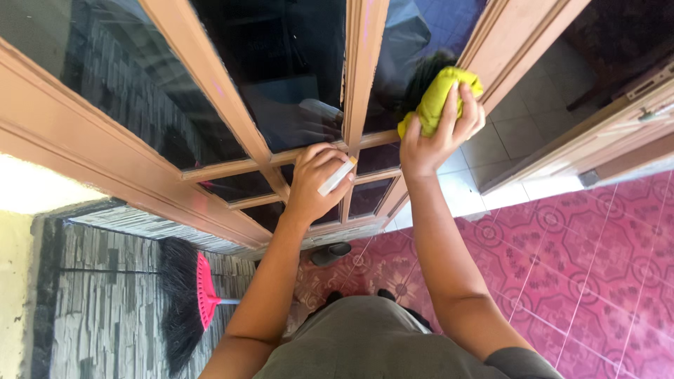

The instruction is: The person wipes individual panes of glass on a wooden door using a cloth after spraying them with a liquid cleaner.

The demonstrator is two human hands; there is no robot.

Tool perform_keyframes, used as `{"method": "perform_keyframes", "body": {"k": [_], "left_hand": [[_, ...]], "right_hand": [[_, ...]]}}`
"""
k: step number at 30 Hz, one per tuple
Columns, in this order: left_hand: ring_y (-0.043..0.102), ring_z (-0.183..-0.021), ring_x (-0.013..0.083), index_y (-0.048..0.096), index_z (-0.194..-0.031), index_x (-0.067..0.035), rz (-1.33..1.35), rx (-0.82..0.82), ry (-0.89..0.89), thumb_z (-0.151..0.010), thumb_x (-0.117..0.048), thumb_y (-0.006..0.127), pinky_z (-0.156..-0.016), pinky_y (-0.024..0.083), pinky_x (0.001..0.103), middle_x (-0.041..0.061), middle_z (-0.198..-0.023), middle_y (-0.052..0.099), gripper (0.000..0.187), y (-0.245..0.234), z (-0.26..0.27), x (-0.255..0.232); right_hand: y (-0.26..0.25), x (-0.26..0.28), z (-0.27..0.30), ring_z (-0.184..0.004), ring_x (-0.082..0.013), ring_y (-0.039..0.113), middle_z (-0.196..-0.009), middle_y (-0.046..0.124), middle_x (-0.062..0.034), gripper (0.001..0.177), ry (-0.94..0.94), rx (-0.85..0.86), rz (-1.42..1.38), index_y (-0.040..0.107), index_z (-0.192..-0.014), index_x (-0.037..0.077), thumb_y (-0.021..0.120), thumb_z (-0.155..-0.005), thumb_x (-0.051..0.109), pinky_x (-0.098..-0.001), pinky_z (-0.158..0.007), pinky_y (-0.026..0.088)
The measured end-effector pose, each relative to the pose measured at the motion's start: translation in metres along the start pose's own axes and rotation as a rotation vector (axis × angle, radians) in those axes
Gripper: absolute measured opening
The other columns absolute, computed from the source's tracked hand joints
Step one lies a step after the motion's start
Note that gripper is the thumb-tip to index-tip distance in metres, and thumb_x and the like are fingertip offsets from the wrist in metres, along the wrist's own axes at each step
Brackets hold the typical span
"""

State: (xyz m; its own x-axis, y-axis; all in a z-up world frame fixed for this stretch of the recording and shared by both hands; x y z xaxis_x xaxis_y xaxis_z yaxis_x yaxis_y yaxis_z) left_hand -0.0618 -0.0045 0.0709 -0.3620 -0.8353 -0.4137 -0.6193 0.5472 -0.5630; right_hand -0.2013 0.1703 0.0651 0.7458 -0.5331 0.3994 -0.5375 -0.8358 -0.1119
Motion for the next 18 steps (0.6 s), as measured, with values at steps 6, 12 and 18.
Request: {"method": "perform_keyframes", "body": {"k": [6, 12, 18], "left_hand": [[0.061, -0.113, 0.0298, 0.073, -0.095, -0.004, 0.018, 0.039, -0.012, -0.083, -0.014, 0.075, -0.098, 0.047, 0.044, 0.007, -0.105, 0.071, 0.016, 0.002, -0.001, 0.000], [0.060, -0.114, 0.0305, 0.073, -0.098, -0.005, 0.010, 0.017, -0.023, -0.084, -0.013, 0.074, -0.100, 0.047, 0.044, 0.007, -0.105, 0.071, 0.017, -0.001, -0.002, -0.003], [0.060, -0.113, 0.0309, 0.072, -0.097, -0.005, -0.023, 0.020, -0.011, -0.083, -0.015, 0.075, -0.099, 0.048, 0.045, 0.007, -0.106, 0.071, 0.018, 0.002, -0.002, -0.002]], "right_hand": [[0.019, 0.045, 0.010, -0.130, -0.0383, 0.046, -0.142, 0.050, -0.0140, 0.077, -0.220, 0.073, -0.099, 0.058, -0.139, 0.005, 0.072, -0.064, 0.003, -0.0613, -0.113, 0.030], [0.011, 0.012, 0.041, -0.130, -0.0375, 0.047, -0.141, 0.053, -0.0088, 0.069, -0.134, 0.212, -0.108, 0.062, -0.136, 0.009, 0.075, -0.070, 0.001, -0.0528, -0.113, 0.036], [0.009, 0.009, 0.028, -0.134, -0.0397, 0.041, -0.146, 0.049, -0.0135, 0.071, 0.030, 0.125, 0.000, 0.057, -0.143, 0.005, 0.074, -0.075, -0.001, -0.0541, -0.116, 0.035]]}}
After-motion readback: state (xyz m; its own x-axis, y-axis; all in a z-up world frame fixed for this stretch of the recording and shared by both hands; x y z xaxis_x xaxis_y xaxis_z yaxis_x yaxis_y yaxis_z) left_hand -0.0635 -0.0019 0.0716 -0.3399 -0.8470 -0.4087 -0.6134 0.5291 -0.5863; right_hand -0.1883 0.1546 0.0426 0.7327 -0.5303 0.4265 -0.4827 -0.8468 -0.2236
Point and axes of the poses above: each hand's wrist, its own z-axis away from the middle knuckle, its own y-axis out of the palm, x = y × z, the point moved 9 cm from there along -z, towards the middle knuckle
